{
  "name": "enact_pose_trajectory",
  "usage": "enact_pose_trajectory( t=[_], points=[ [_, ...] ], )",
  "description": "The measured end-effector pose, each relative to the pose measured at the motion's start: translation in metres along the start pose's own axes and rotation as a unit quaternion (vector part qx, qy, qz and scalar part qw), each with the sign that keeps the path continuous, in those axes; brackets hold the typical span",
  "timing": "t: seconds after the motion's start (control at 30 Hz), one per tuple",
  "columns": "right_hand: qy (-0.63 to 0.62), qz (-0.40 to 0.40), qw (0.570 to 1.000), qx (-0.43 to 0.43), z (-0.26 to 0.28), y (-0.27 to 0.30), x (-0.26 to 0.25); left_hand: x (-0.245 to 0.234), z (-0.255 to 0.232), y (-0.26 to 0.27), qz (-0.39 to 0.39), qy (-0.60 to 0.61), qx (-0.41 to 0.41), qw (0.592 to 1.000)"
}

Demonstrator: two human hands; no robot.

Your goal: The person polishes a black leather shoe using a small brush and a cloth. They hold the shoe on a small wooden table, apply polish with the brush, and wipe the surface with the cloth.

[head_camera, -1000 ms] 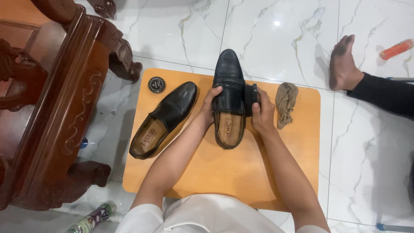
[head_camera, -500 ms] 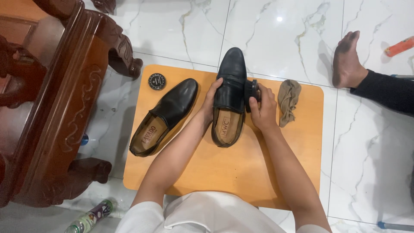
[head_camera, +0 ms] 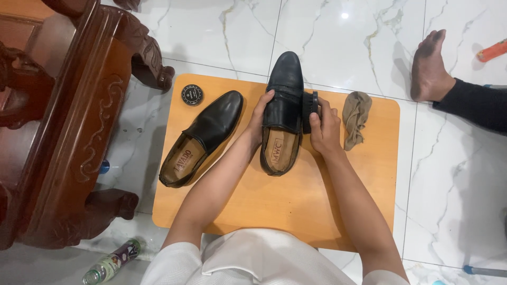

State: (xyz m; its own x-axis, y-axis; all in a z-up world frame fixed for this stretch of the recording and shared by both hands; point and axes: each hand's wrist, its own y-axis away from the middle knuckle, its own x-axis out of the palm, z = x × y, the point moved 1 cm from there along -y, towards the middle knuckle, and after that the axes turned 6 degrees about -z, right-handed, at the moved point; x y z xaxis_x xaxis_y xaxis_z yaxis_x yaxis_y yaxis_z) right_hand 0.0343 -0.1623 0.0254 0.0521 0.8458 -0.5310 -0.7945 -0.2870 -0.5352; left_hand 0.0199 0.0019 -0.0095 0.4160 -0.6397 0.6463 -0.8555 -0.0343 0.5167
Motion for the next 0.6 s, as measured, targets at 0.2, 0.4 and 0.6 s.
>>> enact_pose_trajectory(
  t=[0.2, 0.4, 0.6],
  points=[
    [-0.002, 0.002, 1.000, 0.021, 0.005, -0.002, -0.001, -0.001, -0.001, 0.000, 0.042, 0.023, 0.009, 0.999],
    [-0.008, 0.008, 1.000, 0.028, 0.007, -0.003, -0.002, -0.007, 0.006, -0.005, 0.079, 0.015, 0.016, 0.997],
    [0.000, 0.014, 0.999, 0.037, 0.012, -0.005, -0.005, -0.020, 0.017, -0.014, 0.103, 0.005, 0.038, 0.994]
  ],
)
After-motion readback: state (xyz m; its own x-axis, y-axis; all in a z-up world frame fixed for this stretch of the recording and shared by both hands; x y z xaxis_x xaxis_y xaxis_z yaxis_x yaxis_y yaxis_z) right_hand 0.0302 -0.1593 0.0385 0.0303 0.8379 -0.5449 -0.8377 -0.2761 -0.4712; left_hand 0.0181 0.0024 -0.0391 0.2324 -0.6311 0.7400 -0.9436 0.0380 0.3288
